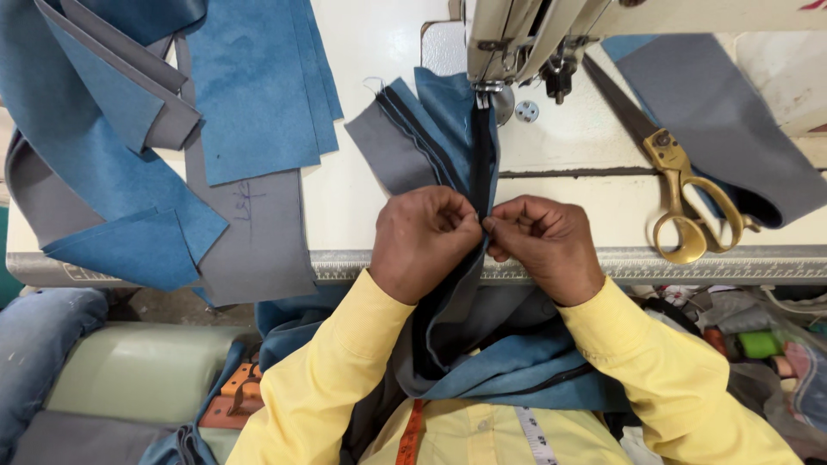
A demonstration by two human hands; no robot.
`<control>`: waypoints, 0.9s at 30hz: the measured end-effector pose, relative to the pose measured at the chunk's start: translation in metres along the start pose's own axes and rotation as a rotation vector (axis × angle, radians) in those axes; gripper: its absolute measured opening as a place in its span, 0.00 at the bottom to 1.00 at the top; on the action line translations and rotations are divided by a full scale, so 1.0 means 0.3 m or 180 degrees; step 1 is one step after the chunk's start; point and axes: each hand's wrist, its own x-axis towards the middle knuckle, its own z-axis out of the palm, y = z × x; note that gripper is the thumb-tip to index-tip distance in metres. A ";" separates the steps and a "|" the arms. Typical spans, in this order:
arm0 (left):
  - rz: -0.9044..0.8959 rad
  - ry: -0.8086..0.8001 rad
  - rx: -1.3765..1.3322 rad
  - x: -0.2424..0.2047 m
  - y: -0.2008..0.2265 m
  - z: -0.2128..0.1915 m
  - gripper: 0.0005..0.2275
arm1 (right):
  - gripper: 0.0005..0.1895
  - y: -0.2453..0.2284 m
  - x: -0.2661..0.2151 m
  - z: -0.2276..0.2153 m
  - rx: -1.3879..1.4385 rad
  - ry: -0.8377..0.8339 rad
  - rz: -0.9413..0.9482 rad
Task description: The person aligns a black zipper with the edge of a blue fabric piece, repeatedly adjusting the seam allowance and fabric layers by hand to ensure proper positioning. They fold the fabric over the zipper tape and smooth the edges, preparing the assembly for sewing.
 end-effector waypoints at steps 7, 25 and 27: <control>0.0235 -0.0074 -0.0659 -0.019 -0.049 0.042 0.03 | 0.04 -0.002 0.001 -0.001 0.0114 0.0009 0.0032; -0.0220 -0.0553 -0.1631 -0.119 -0.113 0.064 0.02 | 0.02 -0.018 -0.017 0.027 0.0252 0.0362 -0.0197; 0.0091 -0.0805 -0.1655 -0.176 -0.069 0.030 0.02 | 0.03 -0.026 -0.015 0.020 0.0270 0.0337 -0.0218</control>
